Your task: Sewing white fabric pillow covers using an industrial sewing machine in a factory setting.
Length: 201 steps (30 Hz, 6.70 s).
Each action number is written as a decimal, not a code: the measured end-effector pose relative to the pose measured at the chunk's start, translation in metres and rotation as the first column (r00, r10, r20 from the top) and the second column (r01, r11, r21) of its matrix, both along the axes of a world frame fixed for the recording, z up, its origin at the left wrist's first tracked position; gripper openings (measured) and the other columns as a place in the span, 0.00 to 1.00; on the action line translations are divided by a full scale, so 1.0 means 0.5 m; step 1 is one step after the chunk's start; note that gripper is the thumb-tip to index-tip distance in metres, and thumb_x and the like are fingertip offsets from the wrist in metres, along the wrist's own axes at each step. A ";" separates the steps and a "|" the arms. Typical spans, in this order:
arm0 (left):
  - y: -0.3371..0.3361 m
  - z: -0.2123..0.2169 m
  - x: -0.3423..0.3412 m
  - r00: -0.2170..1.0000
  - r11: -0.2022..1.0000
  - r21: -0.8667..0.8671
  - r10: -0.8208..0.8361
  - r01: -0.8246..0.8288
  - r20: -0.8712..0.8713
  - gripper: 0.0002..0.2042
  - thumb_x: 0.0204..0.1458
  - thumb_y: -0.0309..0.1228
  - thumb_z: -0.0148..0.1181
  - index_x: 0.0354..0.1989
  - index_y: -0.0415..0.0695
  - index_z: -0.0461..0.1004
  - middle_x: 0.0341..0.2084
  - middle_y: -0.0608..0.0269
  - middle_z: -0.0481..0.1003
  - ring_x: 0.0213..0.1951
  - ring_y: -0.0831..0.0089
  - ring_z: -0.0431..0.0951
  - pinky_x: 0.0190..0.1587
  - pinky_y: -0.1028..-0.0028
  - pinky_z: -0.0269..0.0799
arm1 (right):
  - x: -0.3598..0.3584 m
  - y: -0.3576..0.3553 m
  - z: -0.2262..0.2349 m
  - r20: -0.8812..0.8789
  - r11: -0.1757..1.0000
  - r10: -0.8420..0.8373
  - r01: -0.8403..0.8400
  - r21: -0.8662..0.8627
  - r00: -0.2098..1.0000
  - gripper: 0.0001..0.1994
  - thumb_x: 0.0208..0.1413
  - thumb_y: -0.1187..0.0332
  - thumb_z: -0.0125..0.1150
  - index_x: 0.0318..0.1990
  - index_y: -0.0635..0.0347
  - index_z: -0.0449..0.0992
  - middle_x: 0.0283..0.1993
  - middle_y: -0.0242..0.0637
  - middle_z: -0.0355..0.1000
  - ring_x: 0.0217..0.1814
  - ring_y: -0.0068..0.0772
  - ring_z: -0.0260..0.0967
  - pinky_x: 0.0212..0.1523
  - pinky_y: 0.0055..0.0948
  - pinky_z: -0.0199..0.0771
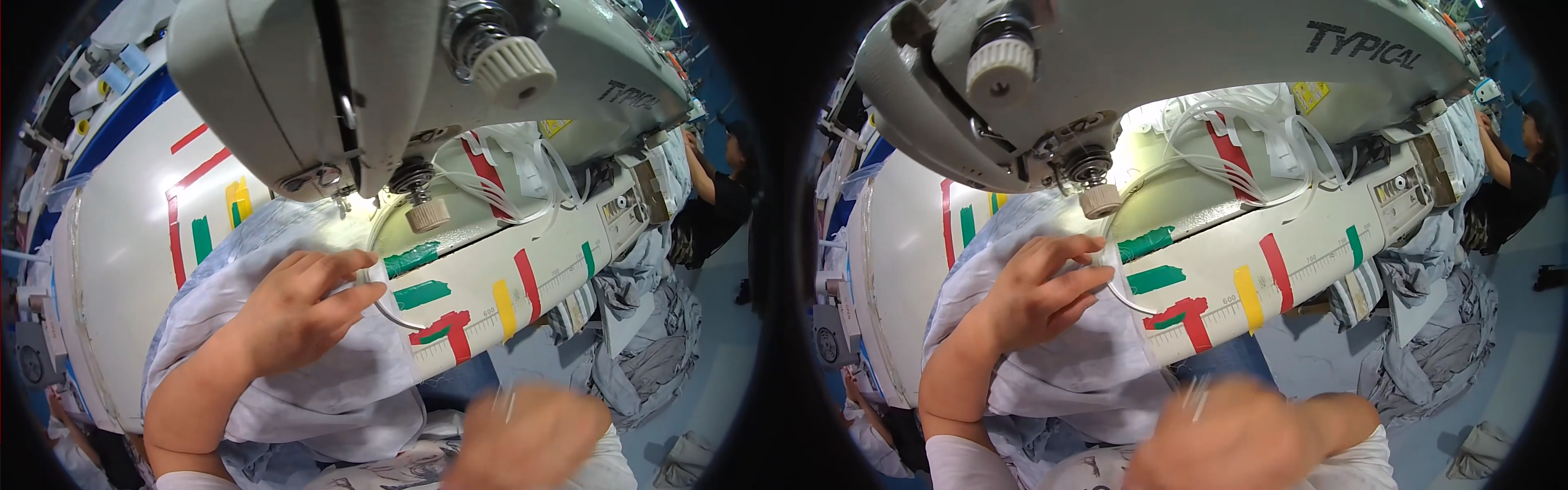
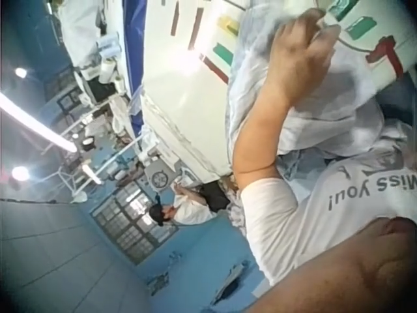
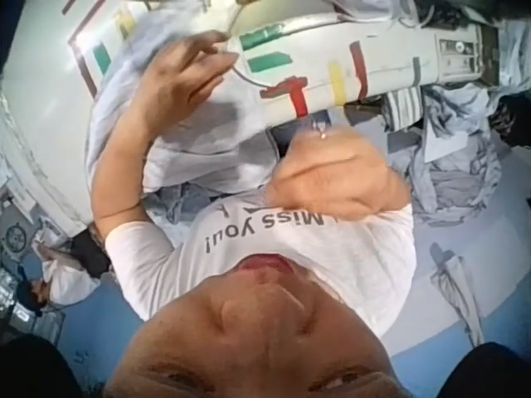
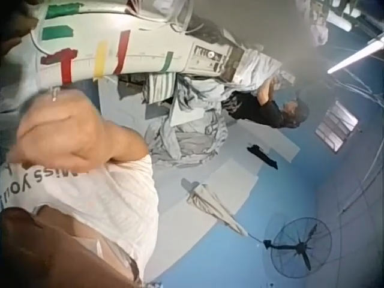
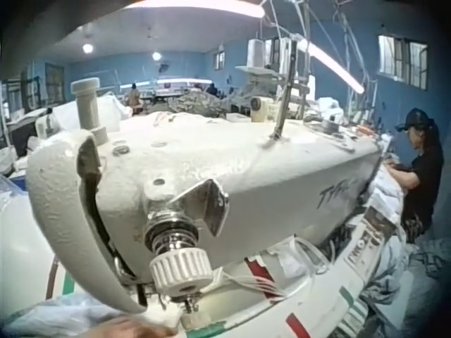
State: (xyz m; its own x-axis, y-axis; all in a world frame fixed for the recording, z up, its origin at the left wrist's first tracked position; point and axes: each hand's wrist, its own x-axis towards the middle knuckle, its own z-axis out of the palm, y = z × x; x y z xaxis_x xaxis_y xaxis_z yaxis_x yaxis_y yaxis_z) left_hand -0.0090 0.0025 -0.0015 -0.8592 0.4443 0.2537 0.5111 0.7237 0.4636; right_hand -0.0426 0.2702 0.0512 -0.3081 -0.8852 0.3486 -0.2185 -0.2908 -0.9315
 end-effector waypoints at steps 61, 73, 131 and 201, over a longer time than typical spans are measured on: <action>0.011 -0.029 -0.009 0.960 0.992 0.007 -0.118 0.124 -0.253 0.12 0.42 0.29 0.65 0.18 0.46 0.65 0.17 0.64 0.66 0.23 0.63 0.68 0.29 0.65 0.67 | -0.203 0.074 -0.097 -0.891 0.596 -0.448 0.769 -0.233 0.077 0.05 0.51 0.83 0.55 0.35 0.65 0.73 0.24 0.42 0.67 0.22 0.40 0.66 0.24 0.29 0.65; 0.006 0.011 -0.003 0.975 0.998 -0.026 0.052 -0.059 -0.218 0.11 0.45 0.32 0.63 0.18 0.48 0.66 0.15 0.68 0.63 0.20 0.69 0.68 0.21 0.70 0.64 | -0.240 -0.006 -0.069 -0.933 0.281 -0.359 0.949 -0.142 -0.033 0.17 0.45 0.79 0.62 0.45 0.63 0.74 0.39 0.46 0.74 0.34 0.49 0.73 0.31 0.39 0.72; -0.025 -0.002 -0.048 0.907 0.936 -0.291 0.063 -0.199 -0.417 0.04 0.43 0.25 0.60 0.20 0.41 0.75 0.21 0.68 0.66 0.27 0.74 0.66 0.30 0.73 0.61 | -0.161 -0.076 -0.152 -0.867 0.667 -0.381 0.745 -0.018 0.320 0.15 0.39 0.81 0.57 0.38 0.60 0.76 0.43 0.47 0.69 0.48 0.53 0.65 0.53 0.52 0.60; -0.171 0.040 0.095 0.761 0.771 0.040 0.618 -0.636 0.197 0.26 0.43 0.22 0.62 0.55 0.37 0.66 0.49 0.52 0.69 0.53 0.60 0.70 0.56 0.68 0.64 | 0.135 0.043 -0.144 -0.465 0.811 -0.457 0.570 0.133 0.758 0.10 0.41 0.75 0.67 0.34 0.64 0.77 0.30 0.40 0.75 0.27 0.40 0.70 0.34 0.36 0.70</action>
